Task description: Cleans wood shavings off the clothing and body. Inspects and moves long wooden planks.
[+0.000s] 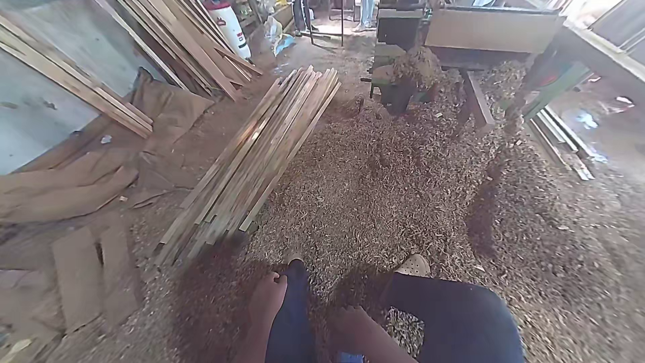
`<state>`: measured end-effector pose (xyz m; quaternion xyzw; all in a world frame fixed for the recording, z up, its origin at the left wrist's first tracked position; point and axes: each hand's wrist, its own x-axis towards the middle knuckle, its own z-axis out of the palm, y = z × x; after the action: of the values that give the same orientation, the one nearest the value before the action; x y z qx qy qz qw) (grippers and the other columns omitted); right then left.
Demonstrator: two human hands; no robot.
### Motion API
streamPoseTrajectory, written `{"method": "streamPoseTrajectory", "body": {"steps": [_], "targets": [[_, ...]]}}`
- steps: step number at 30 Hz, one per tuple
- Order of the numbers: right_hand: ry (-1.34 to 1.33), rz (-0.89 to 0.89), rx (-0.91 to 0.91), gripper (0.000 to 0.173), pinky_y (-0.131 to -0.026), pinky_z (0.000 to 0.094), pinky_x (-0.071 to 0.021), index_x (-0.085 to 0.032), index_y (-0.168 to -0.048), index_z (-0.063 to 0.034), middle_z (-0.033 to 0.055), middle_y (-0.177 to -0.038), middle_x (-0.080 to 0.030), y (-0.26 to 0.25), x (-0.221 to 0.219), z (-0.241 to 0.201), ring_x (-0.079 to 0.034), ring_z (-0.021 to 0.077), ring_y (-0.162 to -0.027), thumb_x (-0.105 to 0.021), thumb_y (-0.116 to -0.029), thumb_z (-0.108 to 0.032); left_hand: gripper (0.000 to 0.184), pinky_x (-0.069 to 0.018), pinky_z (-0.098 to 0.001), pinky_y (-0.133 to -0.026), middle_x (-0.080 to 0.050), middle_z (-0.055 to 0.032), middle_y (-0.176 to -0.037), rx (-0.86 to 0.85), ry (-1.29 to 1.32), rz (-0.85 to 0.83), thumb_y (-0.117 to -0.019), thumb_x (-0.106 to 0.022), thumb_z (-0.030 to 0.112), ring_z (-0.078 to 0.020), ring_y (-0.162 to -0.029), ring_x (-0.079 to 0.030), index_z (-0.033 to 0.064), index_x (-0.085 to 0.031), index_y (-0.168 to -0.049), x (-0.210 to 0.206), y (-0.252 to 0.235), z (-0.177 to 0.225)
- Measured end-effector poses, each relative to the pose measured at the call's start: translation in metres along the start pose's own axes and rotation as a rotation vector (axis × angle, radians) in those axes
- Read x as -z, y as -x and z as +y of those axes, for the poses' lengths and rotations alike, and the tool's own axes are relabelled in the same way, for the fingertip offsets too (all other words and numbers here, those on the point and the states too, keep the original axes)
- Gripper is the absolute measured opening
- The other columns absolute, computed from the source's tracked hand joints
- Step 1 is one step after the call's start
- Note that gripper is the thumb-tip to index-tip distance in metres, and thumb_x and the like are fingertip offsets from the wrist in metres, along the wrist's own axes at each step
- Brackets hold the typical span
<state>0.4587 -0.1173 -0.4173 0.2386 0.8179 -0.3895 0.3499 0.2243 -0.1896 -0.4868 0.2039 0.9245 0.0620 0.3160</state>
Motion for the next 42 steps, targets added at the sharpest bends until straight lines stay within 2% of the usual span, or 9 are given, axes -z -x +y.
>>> {"method": "streamPoseTrajectory", "body": {"steps": [5,10,19,23,31,34,42], "targets": [[0.010,-0.014,-0.003,0.047,-0.105,0.0699,-0.0413,-0.054,-0.146,-0.0118,0.0230,-0.141,-0.058,-0.0012,0.0017,0.0007,-0.054,0.0458,-0.131,-0.057,-0.1036,-0.032,0.040,-0.0506,-0.0571,-0.100,-0.069,-0.0160,-0.127,0.001,0.000,0.003,-0.1055,-0.048,0.039,-0.0336,-0.122,-0.064,0.0127,-0.067,-0.130,0.0000,-0.0006,0.0008],[0.025,-0.015,-0.003,0.048,-0.105,0.0693,-0.0412,-0.052,-0.147,-0.0103,0.0250,-0.143,-0.056,0.0014,0.0036,-0.0009,-0.053,0.0471,-0.131,-0.060,-0.1030,-0.028,0.040,-0.0508,-0.0570,-0.100,-0.069,-0.0162,-0.127,0.001,0.001,0.003,-0.1057,-0.048,0.038,-0.0339,-0.122,-0.064,0.0119,-0.067,-0.130,0.0013,-0.0007,0.0013],[0.035,-0.007,0.000,0.051,-0.105,0.0689,-0.0417,-0.050,-0.150,-0.0131,0.0244,-0.145,-0.055,0.0013,0.0018,0.0001,-0.053,0.0469,-0.132,-0.060,-0.1025,-0.028,0.040,-0.0512,-0.0568,-0.100,-0.069,-0.0144,-0.128,-0.001,-0.018,-0.003,-0.1058,-0.048,0.038,-0.0321,-0.123,-0.064,0.0134,-0.067,-0.130,0.0005,-0.0001,0.0008],[0.021,-0.014,-0.004,0.049,-0.106,0.0692,-0.0403,-0.051,-0.148,-0.0090,0.0258,-0.145,-0.054,0.0056,0.0058,-0.0022,-0.051,0.0471,-0.133,-0.060,-0.1026,-0.025,0.039,-0.0510,-0.0571,-0.099,-0.069,-0.0161,-0.126,-0.006,-0.007,0.011,-0.1057,-0.049,0.036,-0.0334,-0.122,-0.064,0.0116,-0.067,-0.129,-0.0002,-0.0017,0.0008],[0.027,0.002,-0.002,0.049,-0.104,0.0702,-0.0413,-0.052,-0.148,-0.0114,0.0245,-0.142,-0.057,-0.0011,0.0005,0.0014,-0.053,0.0475,-0.131,-0.059,-0.1027,-0.027,0.041,-0.0500,-0.0571,-0.101,-0.068,-0.0151,-0.129,0.006,0.002,-0.005,-0.1062,-0.047,0.039,-0.0328,-0.124,-0.063,0.0132,-0.065,-0.132,0.0012,0.0016,0.0015],[0.025,0.005,-0.002,0.047,-0.104,0.0699,-0.0412,-0.054,-0.146,-0.0107,0.0243,-0.141,-0.058,-0.0009,0.0003,0.0021,-0.053,0.0469,-0.132,-0.059,-0.1028,-0.028,0.041,-0.0502,-0.0578,-0.100,-0.068,-0.0154,-0.129,-0.001,0.009,0.002,-0.1061,-0.047,0.039,-0.0332,-0.124,-0.063,0.0129,-0.066,-0.132,0.0006,0.0012,0.0011],[0.037,0.004,0.005,0.049,-0.105,0.0696,-0.0409,-0.051,-0.148,-0.0108,0.0247,-0.143,-0.056,0.0013,0.0019,0.0014,-0.053,0.0470,-0.132,-0.059,-0.1033,-0.029,0.040,-0.0515,-0.0580,-0.098,-0.069,-0.0168,-0.126,-0.011,0.026,0.007,-0.1056,-0.049,0.037,-0.0343,-0.121,-0.065,0.0113,-0.067,-0.130,-0.0008,-0.0010,-0.0010]]}}
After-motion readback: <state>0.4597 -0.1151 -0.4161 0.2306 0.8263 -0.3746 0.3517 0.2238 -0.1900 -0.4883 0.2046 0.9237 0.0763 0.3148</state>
